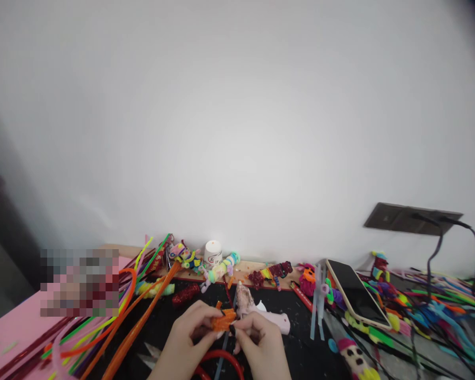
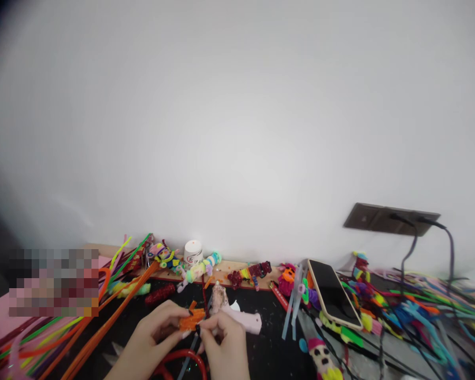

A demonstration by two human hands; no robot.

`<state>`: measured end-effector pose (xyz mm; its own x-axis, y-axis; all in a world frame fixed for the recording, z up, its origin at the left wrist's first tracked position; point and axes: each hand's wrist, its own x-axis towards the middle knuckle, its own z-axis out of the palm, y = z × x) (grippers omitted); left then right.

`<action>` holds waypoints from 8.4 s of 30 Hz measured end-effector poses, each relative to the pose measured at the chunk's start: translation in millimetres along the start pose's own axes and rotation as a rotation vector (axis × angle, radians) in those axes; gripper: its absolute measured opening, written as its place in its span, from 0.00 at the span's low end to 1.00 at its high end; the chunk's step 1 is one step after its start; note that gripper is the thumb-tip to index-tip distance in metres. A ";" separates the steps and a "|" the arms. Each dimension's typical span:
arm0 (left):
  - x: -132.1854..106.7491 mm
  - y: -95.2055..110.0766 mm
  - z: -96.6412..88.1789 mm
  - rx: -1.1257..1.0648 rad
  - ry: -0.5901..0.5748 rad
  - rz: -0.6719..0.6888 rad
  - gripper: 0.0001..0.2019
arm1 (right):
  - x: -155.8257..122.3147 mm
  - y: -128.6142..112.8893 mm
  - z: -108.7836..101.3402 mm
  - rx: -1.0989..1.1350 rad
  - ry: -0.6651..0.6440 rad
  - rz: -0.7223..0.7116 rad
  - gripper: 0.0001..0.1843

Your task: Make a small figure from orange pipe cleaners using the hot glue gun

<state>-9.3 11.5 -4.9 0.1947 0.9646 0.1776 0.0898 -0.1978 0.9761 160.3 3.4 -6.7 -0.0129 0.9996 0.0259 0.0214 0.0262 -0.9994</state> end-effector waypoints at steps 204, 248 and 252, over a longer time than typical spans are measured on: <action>-3.5 12.4 -0.3 -0.129 -0.047 -0.013 0.07 | -10.4 -11.7 2.0 -0.128 0.000 -0.395 0.06; -0.5 12.1 -5.5 -0.132 0.038 -0.099 0.11 | -3.1 -8.3 -15.9 -0.298 0.045 -0.352 0.09; 2.7 8.4 -7.3 -0.222 0.116 -0.140 0.14 | 4.1 -16.4 -32.8 -0.663 0.157 -0.507 0.19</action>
<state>-15.1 13.7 4.7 0.0811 0.9959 0.0396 -0.1109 -0.0305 0.9934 192.7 7.5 10.5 -0.0409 0.8539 0.5189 0.6328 0.4240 -0.6479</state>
